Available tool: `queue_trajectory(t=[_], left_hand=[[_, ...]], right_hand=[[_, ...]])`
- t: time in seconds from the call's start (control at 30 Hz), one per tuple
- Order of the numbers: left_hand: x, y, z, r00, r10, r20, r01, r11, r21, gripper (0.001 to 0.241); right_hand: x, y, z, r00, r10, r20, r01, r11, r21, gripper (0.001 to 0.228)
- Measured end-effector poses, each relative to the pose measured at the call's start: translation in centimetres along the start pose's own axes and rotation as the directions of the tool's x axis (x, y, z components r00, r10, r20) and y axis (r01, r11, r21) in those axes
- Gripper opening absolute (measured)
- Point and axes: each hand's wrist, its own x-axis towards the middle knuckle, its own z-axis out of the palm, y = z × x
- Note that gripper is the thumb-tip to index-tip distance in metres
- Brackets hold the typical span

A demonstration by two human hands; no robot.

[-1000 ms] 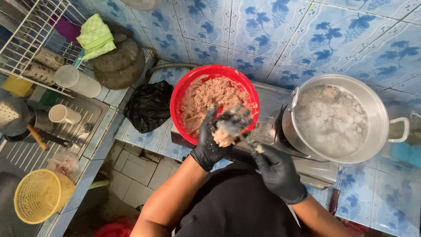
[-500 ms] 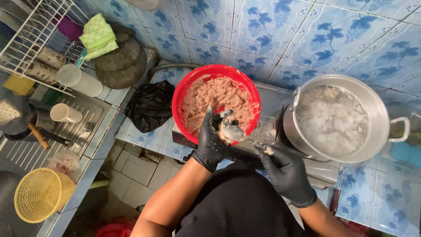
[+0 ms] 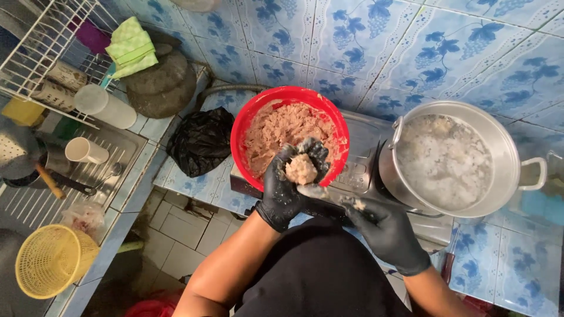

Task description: Forming meatballs from a meat mixture using a spoon and hand, then dropping them into a pot of boiling water.

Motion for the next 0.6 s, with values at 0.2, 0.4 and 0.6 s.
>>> queue_trajectory(t=[0.2, 0.4, 0.6], left_hand=[[-0.8, -0.6, 1.3, 0.98, -0.011, -0.199, 0.036, 0.992, 0.122, 0.059], [-1.0, 0.6, 3.4, 0.962, 0.012, -0.275, 0.048, 0.977, 0.21, 0.069], [-0.7, 2.1, 2.7, 0.962, -0.04, -0.27, 0.057, 0.997, 0.054, 0.077]], right_hand=[[0.0, 1.6, 0.8, 0.995, 0.039, -0.089, -0.04, 0.999, -0.004, 0.018], [-0.4, 2.3, 0.8, 0.963, 0.144, -0.229, -0.147, 0.989, 0.007, 0.022], [1.3, 0.7, 2.7, 0.997, -0.021, -0.072, 0.018, 0.999, -0.041, 0.009]])
